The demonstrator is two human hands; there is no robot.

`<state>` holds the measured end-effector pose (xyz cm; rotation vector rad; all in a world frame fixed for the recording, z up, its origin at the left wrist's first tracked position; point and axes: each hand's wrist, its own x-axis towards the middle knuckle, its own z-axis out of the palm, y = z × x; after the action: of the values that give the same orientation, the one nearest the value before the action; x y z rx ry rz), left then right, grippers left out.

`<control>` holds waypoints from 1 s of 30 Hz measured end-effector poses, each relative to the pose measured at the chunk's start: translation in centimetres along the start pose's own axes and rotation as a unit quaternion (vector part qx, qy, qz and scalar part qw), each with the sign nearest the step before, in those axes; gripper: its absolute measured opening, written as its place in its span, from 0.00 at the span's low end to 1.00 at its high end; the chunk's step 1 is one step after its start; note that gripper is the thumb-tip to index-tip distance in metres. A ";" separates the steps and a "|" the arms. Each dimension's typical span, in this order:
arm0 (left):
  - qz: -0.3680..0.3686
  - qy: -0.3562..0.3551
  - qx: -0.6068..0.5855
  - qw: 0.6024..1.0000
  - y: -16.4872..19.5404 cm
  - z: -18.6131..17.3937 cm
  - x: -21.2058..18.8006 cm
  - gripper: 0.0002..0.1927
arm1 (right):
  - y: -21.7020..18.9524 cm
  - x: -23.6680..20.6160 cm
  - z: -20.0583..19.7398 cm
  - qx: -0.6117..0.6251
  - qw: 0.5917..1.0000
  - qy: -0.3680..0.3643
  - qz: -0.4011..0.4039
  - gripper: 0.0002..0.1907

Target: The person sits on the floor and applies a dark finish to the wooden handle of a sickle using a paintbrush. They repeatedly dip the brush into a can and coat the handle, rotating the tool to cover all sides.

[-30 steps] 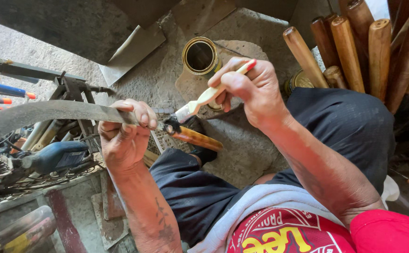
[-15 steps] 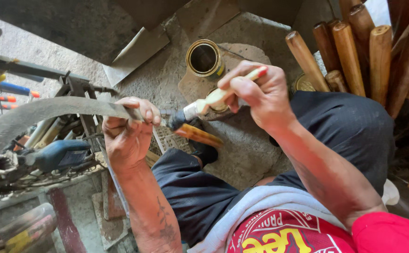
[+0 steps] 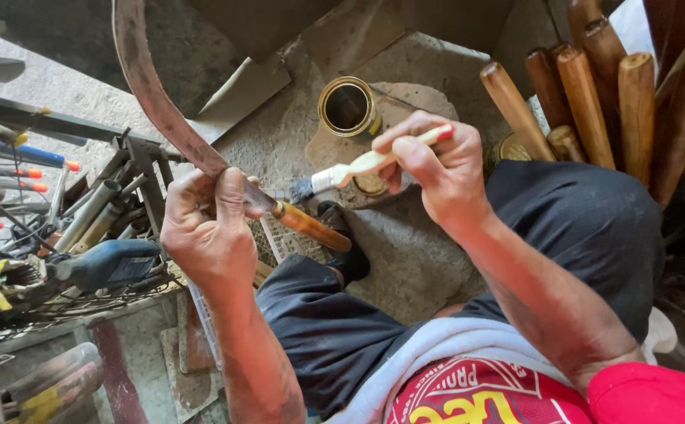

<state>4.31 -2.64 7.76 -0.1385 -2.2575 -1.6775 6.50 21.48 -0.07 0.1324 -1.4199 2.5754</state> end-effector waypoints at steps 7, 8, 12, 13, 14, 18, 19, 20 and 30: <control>0.009 0.075 0.041 0.996 0.6 1.1 0.1 0.06 | 0.9 -1.3 1.1 0.003 0.999 -0.008 0.033 0.10; 0.013 0.087 0.055 0.995 0.4 1.1 0.2 0.06 | 0.9 -1.4 1.0 -0.010 0.999 -0.013 0.039 0.10; 0.024 0.091 0.055 0.994 -0.2 1.3 0.5 0.06 | 0.8 -1.8 1.0 -0.020 1.000 -0.005 -0.001 0.10; 0.025 0.095 0.055 0.994 -0.3 1.4 0.4 0.06 | 0.8 -1.8 1.0 -0.011 1.000 -0.001 0.001 0.10; 0.026 0.100 0.056 0.993 -0.4 1.5 0.4 0.06 | 0.9 -1.8 1.1 0.000 1.000 0.001 0.002 0.10; 0.023 0.124 0.048 0.991 -0.7 1.9 0.7 0.06 | 1.8 -1.1 1.1 -0.074 0.997 -0.002 0.011 0.10; 0.023 0.135 0.053 0.989 -0.8 2.0 0.8 0.05 | 1.8 -1.0 0.9 -0.068 0.998 0.001 -0.007 0.10; 0.021 0.146 0.060 0.987 -0.9 2.0 0.7 0.05 | 1.9 -1.1 0.7 -0.061 0.998 0.005 -0.022 0.10; 0.033 0.162 0.021 0.986 -1.4 2.2 0.5 0.06 | 2.7 -2.3 0.8 -0.013 1.000 0.008 -0.004 0.10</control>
<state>3.04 -1.05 6.11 0.0643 -2.0218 -1.4949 8.17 19.13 -2.31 0.1130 -1.4439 2.5457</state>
